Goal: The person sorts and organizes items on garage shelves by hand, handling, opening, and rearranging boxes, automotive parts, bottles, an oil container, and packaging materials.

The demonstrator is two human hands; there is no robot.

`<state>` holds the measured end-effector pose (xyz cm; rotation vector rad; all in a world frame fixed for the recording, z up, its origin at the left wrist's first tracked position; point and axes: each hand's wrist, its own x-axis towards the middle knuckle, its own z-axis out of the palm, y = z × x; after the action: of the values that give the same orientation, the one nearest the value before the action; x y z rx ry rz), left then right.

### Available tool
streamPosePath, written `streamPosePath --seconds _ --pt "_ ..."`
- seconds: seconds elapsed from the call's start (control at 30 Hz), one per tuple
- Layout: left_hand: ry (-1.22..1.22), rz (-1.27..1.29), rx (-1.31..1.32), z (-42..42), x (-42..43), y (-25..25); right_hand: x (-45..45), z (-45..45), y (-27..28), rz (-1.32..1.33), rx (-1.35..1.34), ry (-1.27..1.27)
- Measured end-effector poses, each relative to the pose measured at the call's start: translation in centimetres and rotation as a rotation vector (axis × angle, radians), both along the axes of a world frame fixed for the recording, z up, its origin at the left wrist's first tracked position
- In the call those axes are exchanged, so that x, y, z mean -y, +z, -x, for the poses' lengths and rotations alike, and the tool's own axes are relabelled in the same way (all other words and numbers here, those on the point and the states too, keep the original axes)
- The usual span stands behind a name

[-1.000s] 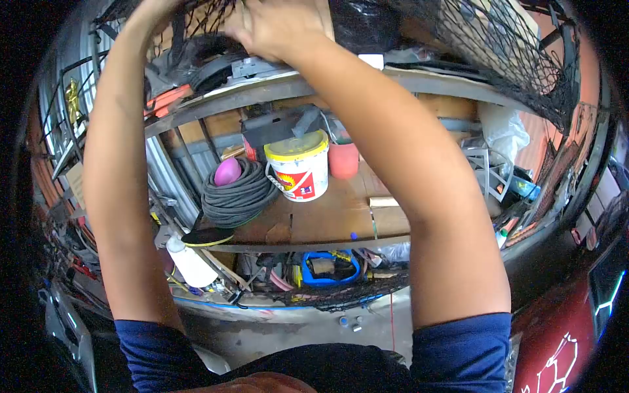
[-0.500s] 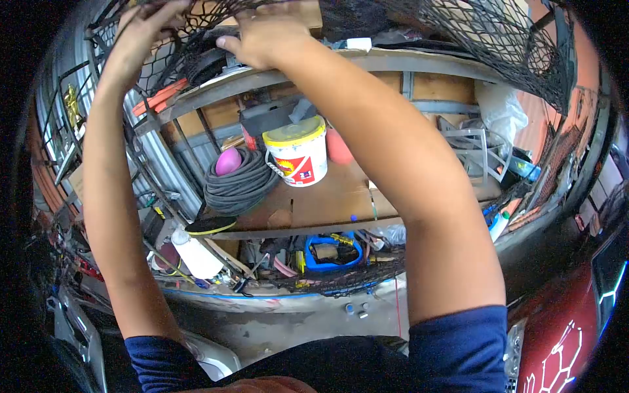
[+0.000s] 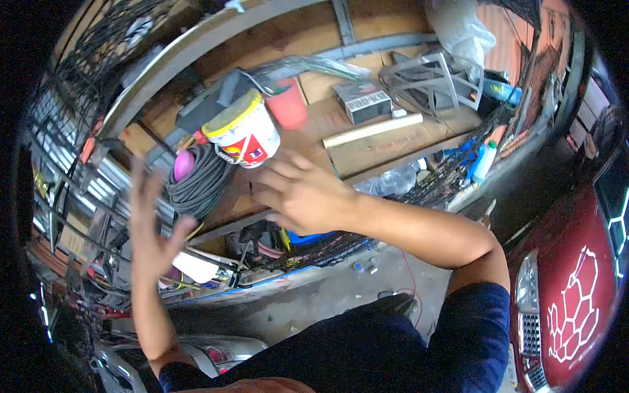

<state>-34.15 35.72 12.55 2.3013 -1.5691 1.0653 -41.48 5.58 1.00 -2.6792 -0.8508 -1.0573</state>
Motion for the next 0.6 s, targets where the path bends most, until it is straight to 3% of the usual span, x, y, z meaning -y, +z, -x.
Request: streamPosePath --seconds 0.03,0.1,0.17,0.23,0.33,0.43,0.5,0.6 --pt "0.056 -0.131 -0.063 0.2 0.0 -2.0 1.8 0.1 -2.3 0.015 -0.104 -0.046" --pt "0.052 -0.195 -0.323 -0.4 0.8 -5.6 7.1 -2.2 -6.3 -0.234 -0.200 -0.188" --pt "-0.039 -0.011 -0.496 -2.5 2.4 -9.6 13.4 -5.8 -8.0 -0.476 -0.188 -0.492" --pt "0.031 0.125 -0.609 -4.7 5.0 -12.7 18.7 -9.9 -6.9 -0.443 -0.204 -0.819" --pt "0.072 0.312 -0.593 -9.8 8.7 -19.3 24.3 -15.3 -8.4 -0.474 -0.348 -1.101" --pt "0.181 0.437 -0.517 -11.5 12.8 -23.4 22.8 -16.8 -8.7 -0.361 -0.483 -1.156" --pt "0.295 0.450 -0.348 -11.7 13.1 -24.9 22.1 -17.7 -8.3 -0.453 -0.418 -1.126" --pt "0.359 0.458 -0.340 -11.6 13.1 -24.8 22.4 -17.9 -6.5 -0.622 -0.306 -1.092"
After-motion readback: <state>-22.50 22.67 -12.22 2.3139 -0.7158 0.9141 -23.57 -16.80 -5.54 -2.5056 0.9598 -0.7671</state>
